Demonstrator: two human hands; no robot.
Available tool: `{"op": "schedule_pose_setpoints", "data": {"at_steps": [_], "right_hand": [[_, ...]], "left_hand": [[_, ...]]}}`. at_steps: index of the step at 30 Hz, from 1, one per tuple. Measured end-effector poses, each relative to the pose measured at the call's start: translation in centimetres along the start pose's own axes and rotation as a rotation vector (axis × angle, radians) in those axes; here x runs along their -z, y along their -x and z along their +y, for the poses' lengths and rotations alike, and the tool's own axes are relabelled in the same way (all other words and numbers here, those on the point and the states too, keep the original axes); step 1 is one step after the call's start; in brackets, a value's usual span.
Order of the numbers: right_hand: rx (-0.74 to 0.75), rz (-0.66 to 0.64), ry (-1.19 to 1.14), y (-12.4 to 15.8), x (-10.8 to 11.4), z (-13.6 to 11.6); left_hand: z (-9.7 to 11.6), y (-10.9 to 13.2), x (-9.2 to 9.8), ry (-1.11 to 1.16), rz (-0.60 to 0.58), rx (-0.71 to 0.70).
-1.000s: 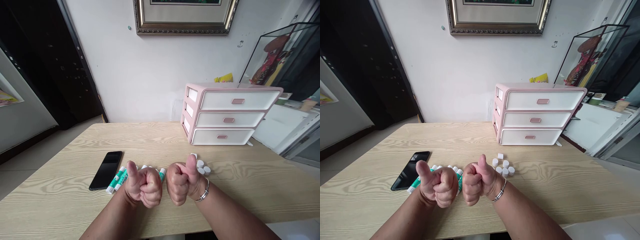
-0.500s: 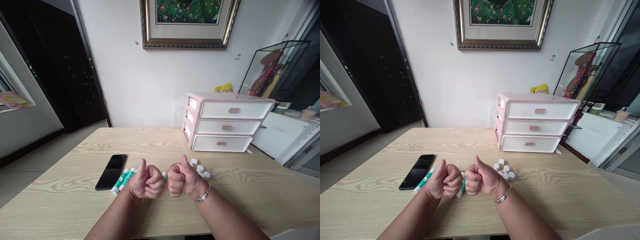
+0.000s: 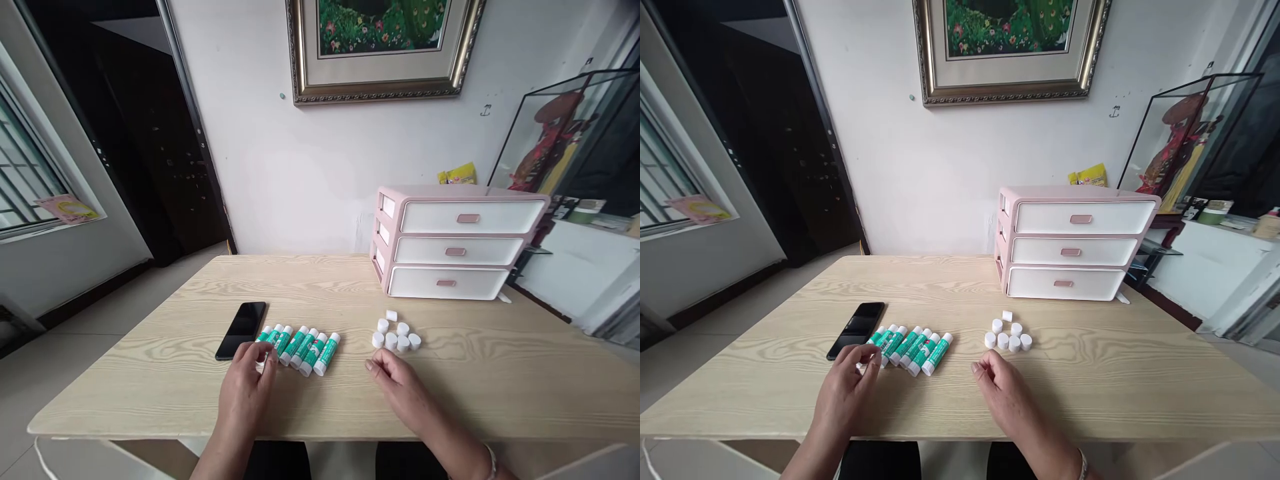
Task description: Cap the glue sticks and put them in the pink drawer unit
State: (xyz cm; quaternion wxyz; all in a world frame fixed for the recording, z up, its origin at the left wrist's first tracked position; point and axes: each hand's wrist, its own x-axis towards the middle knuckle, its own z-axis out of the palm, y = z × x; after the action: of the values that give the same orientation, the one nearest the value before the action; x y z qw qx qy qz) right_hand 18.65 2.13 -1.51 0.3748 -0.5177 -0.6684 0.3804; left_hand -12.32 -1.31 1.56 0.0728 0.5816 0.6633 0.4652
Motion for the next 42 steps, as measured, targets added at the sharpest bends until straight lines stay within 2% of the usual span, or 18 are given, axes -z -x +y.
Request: {"op": "schedule_pose_setpoints", "data": {"at_steps": [4,7,11,13,19,25,28,34,38,42], "right_hand": [[0.035,0.099,0.058,1.1,0.4,0.4],[0.026,0.137,-0.006,1.4,0.6,-0.4],[0.028,0.176,-0.052,1.5,0.2,-1.1],[0.042,0.191,-0.047,1.5,0.0,-0.7],[0.075,0.220,-0.010,1.5,-0.1,1.0],[0.102,0.240,0.087,1.9,-0.1,0.6],[0.161,0.288,0.205,1.9,0.4,0.6],[0.449,0.426,0.571,0.6,1.9,-0.5],[0.467,0.412,0.767,-0.5,2.1,-1.7],[0.459,0.368,0.881,-1.6,1.7,-1.8]], "left_hand": [[-1.9,1.4,-0.7,-0.123,-0.038,-0.018],[-1.8,2.1,-1.9,-0.180,-0.093,-0.138],[0.2,2.0,-4.2,-0.338,-0.086,-0.338],[1.6,1.6,-5.2,-0.421,-0.102,-0.388],[5.5,1.1,-6.9,-0.558,-0.180,-0.419],[6.6,1.0,-7.7,-0.625,-0.186,-0.436],[6.6,0.9,-8.1,-0.626,-0.201,-0.438],[6.7,1.0,-8.5,-0.618,-0.204,-0.434],[6.9,0.9,-8.8,-0.608,-0.217,-0.438],[7.0,1.0,-9.1,-0.562,-0.219,-0.446]]}}
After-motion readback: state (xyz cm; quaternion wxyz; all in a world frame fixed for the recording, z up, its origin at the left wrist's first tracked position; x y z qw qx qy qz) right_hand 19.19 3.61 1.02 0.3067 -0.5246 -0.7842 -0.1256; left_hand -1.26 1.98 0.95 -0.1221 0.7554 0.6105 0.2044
